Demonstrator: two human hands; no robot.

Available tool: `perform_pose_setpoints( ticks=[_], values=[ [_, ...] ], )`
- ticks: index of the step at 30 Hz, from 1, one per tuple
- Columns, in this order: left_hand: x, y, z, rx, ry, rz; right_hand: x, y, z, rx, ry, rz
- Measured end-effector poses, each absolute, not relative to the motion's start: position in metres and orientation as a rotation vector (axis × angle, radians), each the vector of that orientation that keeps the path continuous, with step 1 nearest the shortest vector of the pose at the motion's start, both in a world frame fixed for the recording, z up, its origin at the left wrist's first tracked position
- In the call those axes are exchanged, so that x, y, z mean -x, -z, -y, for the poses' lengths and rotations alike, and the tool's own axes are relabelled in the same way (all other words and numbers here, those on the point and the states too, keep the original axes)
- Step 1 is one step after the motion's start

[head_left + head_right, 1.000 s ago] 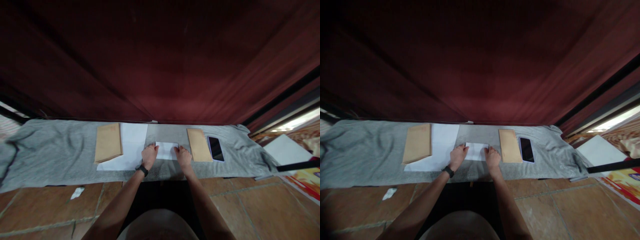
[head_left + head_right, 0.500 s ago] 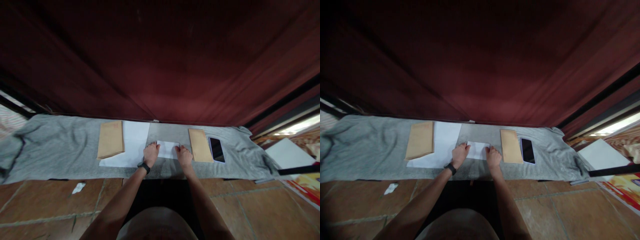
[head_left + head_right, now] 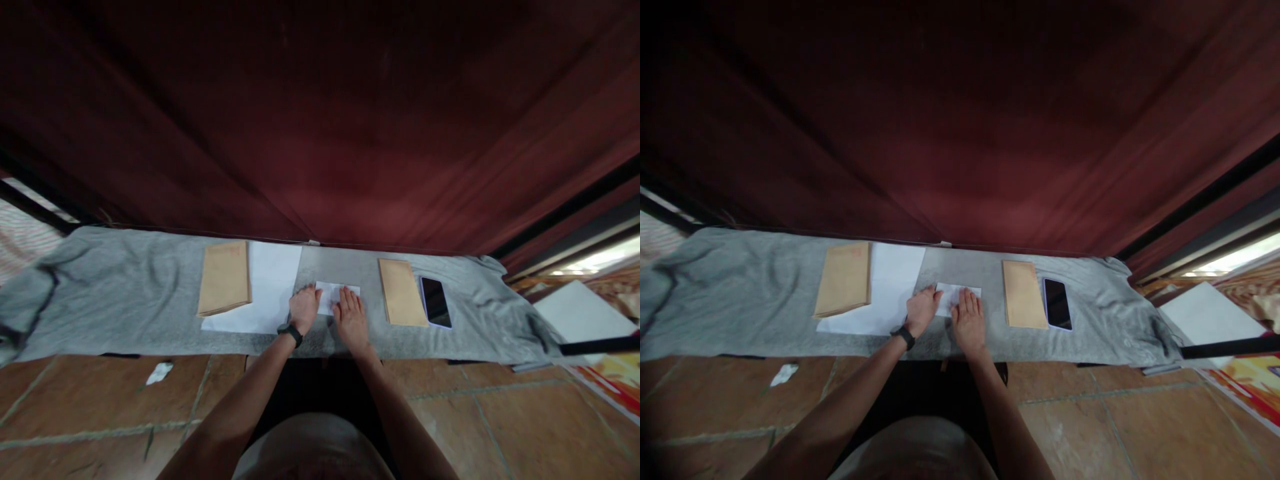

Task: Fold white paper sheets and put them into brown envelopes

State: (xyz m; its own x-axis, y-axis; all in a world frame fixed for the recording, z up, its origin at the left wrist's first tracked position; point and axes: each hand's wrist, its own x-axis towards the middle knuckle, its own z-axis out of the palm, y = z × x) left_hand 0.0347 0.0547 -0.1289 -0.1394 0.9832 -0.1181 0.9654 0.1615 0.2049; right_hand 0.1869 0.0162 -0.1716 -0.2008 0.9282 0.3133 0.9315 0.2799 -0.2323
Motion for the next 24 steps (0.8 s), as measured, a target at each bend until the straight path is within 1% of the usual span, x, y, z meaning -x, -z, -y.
perform_pose_setpoints(
  ticks=[8, 13, 16, 18, 21, 24],
  values=[
    [-0.034, 0.132, -0.055, -1.910, -0.140, -2.211, -0.182, 0.182, -0.011, 1.741, 0.106, 2.165],
    [-0.035, 0.124, -0.051, -1.910, -0.170, -2.235, -0.182, 0.184, -0.011, 1.719, 0.131, 2.158],
    [-0.039, 0.123, -0.040, -2.004, -0.254, -2.225, -0.183, 0.185, -0.011, 1.726, 0.114, 2.162],
    [-0.045, 0.127, -0.031, -2.176, -0.358, -2.088, -0.184, 0.185, -0.011, 1.745, 0.086, 2.178],
    [-0.057, 0.142, -0.018, -2.410, -0.488, -1.744, -0.186, 0.187, -0.010, 1.754, 0.061, 2.257],
    [-0.065, 0.156, -0.012, -2.438, -0.528, -1.642, -0.189, 0.189, -0.009, 1.738, 0.097, 2.325]
  ],
)
